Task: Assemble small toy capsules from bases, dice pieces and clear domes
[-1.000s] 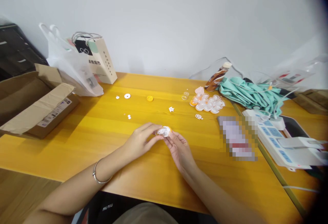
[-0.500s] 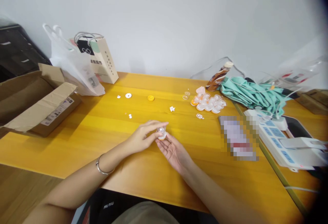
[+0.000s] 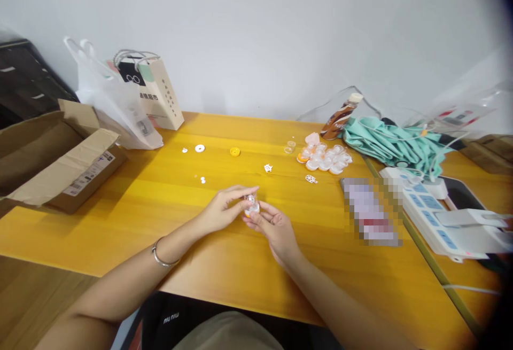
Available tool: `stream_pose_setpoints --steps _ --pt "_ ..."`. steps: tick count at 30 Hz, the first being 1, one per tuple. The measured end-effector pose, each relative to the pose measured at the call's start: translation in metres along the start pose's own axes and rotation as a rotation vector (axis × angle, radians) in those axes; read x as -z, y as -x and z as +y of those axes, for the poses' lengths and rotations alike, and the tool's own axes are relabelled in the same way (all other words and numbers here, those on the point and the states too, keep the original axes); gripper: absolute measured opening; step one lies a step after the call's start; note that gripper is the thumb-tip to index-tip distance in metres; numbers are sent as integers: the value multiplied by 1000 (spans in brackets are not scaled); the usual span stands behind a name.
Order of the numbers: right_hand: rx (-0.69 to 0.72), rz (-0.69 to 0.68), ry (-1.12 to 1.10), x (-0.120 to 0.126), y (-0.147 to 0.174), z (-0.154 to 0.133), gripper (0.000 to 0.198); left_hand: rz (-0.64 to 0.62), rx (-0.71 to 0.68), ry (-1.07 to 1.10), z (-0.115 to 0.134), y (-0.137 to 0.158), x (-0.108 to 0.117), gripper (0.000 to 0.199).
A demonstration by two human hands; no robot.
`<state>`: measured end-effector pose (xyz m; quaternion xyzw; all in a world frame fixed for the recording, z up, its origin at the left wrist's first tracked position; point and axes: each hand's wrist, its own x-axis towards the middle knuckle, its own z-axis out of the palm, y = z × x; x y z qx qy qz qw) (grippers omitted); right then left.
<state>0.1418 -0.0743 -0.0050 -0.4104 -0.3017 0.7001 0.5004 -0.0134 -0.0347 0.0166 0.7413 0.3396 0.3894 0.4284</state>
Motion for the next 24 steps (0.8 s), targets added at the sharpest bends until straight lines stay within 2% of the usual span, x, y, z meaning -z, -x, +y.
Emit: stream_pose_setpoints --steps 3,5,8,13,17,19,24 --pt "-20 -11 15 1 -1 -1 34 -74 93 114 2 -1 5 33" --pt "-40 -21 9 1 -1 -1 33 -69 151 184 4 -1 7 32" --pt "-51 -42 4 1 0 -2 33 24 181 227 5 -2 5 27" --pt "-22 -68 22 0 1 -3 36 181 103 256 0 -1 -7 17" --pt "-23 -72 44 0 0 -2 36 293 94 194 -5 1 -14 19" --pt "-48 -78 22 1 0 -2 33 262 142 231 -4 0 -13 20" --pt "-143 -116 -55 2 -1 -5 24 8 276 568 1 -2 -4 28"
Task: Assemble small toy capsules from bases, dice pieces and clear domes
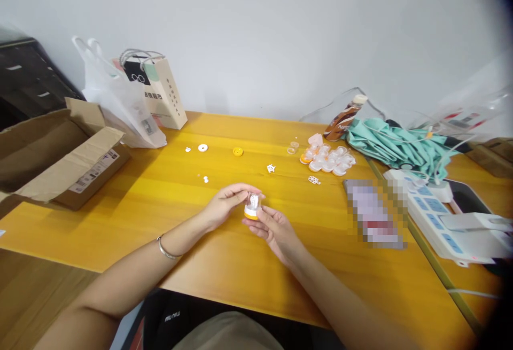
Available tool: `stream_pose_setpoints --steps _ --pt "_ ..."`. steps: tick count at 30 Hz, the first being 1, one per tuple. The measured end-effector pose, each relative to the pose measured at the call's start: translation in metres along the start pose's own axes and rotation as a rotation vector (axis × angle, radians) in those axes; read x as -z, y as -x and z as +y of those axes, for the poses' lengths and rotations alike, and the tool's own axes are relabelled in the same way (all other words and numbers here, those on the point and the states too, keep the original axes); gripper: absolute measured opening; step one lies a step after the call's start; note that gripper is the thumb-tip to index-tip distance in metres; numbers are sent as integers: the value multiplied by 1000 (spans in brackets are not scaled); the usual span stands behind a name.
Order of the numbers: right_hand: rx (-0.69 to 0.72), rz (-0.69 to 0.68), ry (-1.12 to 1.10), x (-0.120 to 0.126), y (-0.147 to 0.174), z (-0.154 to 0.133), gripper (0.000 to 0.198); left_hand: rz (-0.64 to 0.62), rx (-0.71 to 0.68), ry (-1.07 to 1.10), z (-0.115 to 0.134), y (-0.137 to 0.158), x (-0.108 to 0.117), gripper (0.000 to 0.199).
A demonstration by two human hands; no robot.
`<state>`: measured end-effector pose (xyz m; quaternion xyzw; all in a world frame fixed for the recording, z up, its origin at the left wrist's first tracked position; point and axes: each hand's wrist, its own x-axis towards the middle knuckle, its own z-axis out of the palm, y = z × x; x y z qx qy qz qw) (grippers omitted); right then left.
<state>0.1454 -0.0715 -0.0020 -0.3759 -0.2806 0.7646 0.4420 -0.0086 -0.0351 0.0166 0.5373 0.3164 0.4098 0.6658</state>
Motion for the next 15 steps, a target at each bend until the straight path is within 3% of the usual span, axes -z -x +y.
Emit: stream_pose_setpoints --steps 6,10,15 --pt "25 -23 50 0 2 -4 26 28 -75 60 -2 1 -2 23" --pt "-18 -67 -5 1 2 -4 26 -90 0 166 -3 2 -4 42" --pt "63 -37 124 0 2 -3 29 24 -130 25 -4 4 -7 46"
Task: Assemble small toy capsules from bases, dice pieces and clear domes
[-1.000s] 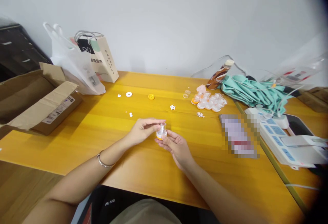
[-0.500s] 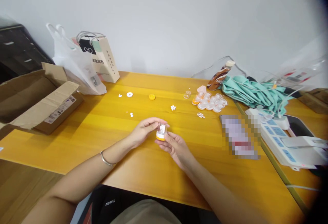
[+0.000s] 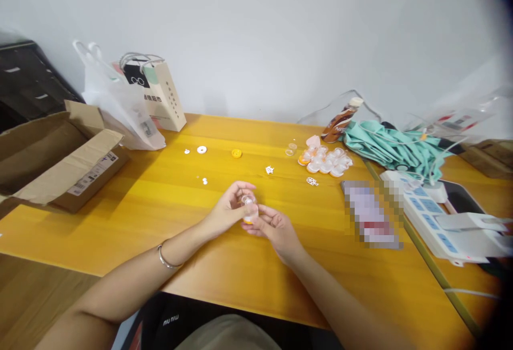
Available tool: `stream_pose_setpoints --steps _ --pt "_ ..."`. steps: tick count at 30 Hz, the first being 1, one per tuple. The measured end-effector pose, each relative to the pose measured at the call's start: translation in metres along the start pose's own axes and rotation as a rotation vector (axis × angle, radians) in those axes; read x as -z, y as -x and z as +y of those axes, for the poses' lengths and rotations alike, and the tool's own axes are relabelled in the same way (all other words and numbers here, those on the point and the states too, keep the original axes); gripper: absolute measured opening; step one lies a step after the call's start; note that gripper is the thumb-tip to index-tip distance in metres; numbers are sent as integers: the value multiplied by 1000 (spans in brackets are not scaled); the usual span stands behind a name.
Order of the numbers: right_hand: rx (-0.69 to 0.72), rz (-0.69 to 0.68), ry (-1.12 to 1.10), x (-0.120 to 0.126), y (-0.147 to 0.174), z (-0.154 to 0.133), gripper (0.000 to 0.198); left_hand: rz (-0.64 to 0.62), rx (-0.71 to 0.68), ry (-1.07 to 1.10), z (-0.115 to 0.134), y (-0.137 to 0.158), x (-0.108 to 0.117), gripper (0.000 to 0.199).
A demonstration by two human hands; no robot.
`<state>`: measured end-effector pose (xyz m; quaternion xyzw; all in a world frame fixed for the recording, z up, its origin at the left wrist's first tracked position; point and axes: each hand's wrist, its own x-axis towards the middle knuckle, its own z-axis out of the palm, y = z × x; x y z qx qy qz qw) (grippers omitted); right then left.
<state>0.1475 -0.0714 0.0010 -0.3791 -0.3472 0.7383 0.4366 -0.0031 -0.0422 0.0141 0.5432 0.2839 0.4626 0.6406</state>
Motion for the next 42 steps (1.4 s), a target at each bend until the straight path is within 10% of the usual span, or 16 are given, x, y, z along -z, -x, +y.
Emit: stream_pose_setpoints --steps 16,27,42 --pt "-5 1 0 1 0 1 27 -115 97 130 -1 -1 4 45" --pt "144 85 94 -1 -1 2 32 141 126 1 -3 3 -7 27" --pt "170 41 43 -2 0 5 27 -69 135 76 2 3 -3 28"
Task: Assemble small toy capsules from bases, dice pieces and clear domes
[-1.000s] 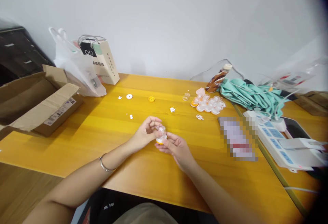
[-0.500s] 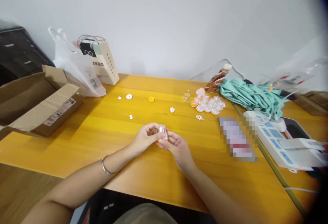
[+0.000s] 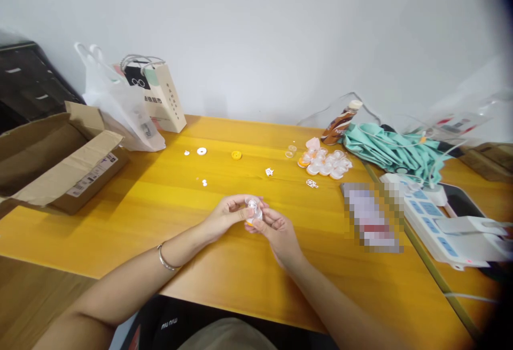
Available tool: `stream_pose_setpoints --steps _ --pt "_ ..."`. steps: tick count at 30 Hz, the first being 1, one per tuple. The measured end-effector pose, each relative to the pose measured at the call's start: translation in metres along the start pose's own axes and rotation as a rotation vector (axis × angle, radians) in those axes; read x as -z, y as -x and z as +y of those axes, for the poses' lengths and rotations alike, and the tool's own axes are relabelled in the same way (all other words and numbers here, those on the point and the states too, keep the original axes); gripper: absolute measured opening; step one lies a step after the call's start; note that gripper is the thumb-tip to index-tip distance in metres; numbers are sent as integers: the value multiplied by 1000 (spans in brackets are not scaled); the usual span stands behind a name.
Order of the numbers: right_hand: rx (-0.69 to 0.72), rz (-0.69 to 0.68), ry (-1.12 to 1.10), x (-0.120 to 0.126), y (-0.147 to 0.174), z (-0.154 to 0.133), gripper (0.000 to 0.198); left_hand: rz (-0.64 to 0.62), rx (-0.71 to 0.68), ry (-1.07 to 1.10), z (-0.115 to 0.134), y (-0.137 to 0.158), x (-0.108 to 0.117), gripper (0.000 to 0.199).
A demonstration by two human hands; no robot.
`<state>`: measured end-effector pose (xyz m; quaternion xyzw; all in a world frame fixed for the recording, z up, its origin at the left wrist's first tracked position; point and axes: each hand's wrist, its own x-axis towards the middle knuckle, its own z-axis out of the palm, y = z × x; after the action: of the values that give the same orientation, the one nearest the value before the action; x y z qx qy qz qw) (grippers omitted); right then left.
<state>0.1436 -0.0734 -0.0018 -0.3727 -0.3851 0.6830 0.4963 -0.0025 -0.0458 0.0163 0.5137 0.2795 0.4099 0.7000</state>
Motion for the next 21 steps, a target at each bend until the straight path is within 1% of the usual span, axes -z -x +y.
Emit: stream_pose_setpoints --steps 2,4,7,9,11,17,21 --pt "-37 -34 -46 1 -1 0 30 27 8 49 0 0 0 28" --pt "-103 -106 -89 1 -1 0 28 35 7 87 0 -1 2 29" --pt "-147 -156 -137 0 0 0 25 -11 40 54 4 -1 6 35" --pt "-137 -142 -145 1 0 -1 24 -59 82 -20 8 -1 9 40" --pt "-114 -118 -134 1 0 -2 23 -75 100 -100 11 0 11 40" --pt "-17 -49 -24 2 0 2 20 -5 18 -227 8 -1 10 35" --pt "37 -35 61 5 -2 6 19 55 -42 -337 4 -1 9 33"
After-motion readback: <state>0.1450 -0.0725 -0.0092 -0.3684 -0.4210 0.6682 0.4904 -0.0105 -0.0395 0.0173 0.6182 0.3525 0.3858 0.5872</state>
